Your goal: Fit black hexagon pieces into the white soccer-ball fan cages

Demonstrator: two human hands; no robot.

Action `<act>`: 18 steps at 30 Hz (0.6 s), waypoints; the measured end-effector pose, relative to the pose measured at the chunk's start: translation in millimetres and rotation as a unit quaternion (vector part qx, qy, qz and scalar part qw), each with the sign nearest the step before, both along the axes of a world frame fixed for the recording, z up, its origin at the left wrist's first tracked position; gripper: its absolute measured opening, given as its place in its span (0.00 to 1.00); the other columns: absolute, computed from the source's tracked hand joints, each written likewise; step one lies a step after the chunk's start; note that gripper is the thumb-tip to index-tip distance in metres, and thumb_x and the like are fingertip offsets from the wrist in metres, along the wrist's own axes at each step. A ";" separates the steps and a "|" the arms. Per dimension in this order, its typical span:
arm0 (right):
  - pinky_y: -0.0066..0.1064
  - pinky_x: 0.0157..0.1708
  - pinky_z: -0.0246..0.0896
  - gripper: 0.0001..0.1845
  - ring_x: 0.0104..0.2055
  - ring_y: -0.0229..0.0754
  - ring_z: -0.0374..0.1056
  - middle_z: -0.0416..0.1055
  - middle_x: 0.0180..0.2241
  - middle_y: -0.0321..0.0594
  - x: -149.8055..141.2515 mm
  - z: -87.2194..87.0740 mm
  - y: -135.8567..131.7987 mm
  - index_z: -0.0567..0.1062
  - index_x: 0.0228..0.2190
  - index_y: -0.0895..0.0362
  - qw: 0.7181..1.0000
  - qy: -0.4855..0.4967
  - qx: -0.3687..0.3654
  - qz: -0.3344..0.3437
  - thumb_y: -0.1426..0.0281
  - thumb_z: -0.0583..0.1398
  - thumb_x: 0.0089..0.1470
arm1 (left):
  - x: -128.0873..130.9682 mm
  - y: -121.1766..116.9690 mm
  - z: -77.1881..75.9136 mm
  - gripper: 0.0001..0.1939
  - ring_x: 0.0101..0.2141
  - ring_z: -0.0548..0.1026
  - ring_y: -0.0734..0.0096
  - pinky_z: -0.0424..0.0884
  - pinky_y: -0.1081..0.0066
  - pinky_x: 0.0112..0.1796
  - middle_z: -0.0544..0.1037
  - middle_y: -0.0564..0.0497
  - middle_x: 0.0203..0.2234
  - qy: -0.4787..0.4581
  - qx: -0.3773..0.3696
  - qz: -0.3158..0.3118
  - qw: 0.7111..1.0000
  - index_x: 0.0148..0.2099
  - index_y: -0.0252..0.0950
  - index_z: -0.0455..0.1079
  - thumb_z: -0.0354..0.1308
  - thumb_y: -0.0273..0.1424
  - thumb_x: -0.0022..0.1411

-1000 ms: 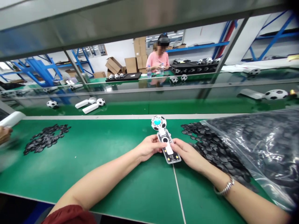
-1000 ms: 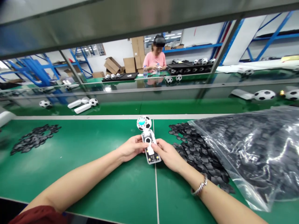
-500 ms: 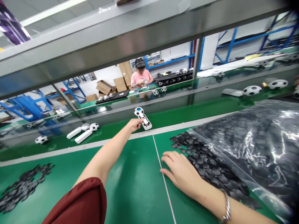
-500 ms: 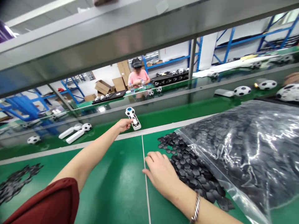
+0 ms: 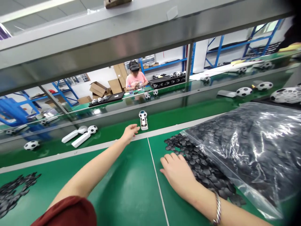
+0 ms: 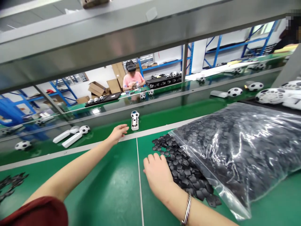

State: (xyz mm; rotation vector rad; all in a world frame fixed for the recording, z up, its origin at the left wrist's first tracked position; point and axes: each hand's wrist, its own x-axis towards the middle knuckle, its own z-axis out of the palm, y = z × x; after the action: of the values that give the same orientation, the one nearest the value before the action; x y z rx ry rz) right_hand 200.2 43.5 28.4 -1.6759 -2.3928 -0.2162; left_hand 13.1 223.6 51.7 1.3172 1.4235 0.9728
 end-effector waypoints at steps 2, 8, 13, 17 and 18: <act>0.42 0.34 0.58 0.04 0.36 0.52 0.66 0.71 0.32 0.47 2.4 3.2 -2.4 0.74 0.32 0.59 0.999 -0.034 0.000 -0.023 0.77 0.61 0.51 | -10.3 -50.3 1.2 0.17 0.28 0.68 0.79 0.62 0.78 0.24 0.71 0.49 0.36 -0.003 -0.002 -0.046 0.999 0.47 0.32 0.67 0.61 0.29 0.55; 0.35 0.31 0.58 0.10 0.33 0.49 0.69 0.72 0.30 0.48 5.5 17.4 -5.2 0.74 0.28 0.60 0.994 -0.083 -0.062 -0.024 0.84 0.56 0.48 | -43.3 -171.6 -12.8 0.16 0.24 0.64 0.80 0.60 0.75 0.25 0.71 0.49 0.36 0.082 0.020 -0.140 0.987 0.41 0.34 0.72 0.64 0.33 0.48; 0.33 0.33 0.61 0.11 0.35 0.48 0.69 0.71 0.31 0.47 12.3 8.9 -3.8 0.73 0.31 0.61 0.994 -0.081 -0.078 -0.006 0.85 0.54 0.49 | -60.8 -187.4 -33.0 0.14 0.26 0.65 0.79 0.61 0.74 0.28 0.70 0.49 0.38 0.077 0.049 -0.092 0.992 0.38 0.35 0.73 0.65 0.32 0.45; 0.36 0.35 0.61 0.14 0.36 0.50 0.67 0.69 0.32 0.48 25.0 -10.4 3.7 0.72 0.32 0.60 0.998 -0.055 -0.022 0.028 0.85 0.51 0.49 | -81.0 -179.0 -34.8 0.18 0.22 0.64 0.79 0.59 0.76 0.25 0.69 0.55 0.22 0.021 0.006 -0.042 0.999 0.40 0.33 0.72 0.66 0.32 0.45; 0.36 0.34 0.61 0.15 0.35 0.50 0.67 0.69 0.31 0.47 28.0 -14.8 6.1 0.72 0.33 0.60 0.998 -0.050 -0.016 0.043 0.85 0.51 0.48 | -87.4 -177.0 -33.9 0.18 0.21 0.64 0.79 0.59 0.76 0.25 0.68 0.55 0.20 0.009 -0.003 -0.026 1.000 0.40 0.32 0.72 0.66 0.33 0.45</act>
State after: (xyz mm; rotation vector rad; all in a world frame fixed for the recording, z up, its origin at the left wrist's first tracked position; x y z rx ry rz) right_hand 228.2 49.6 13.6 -1.6078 -2.5480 -0.2532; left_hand -74.3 46.5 17.9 1.3539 1.3983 0.9235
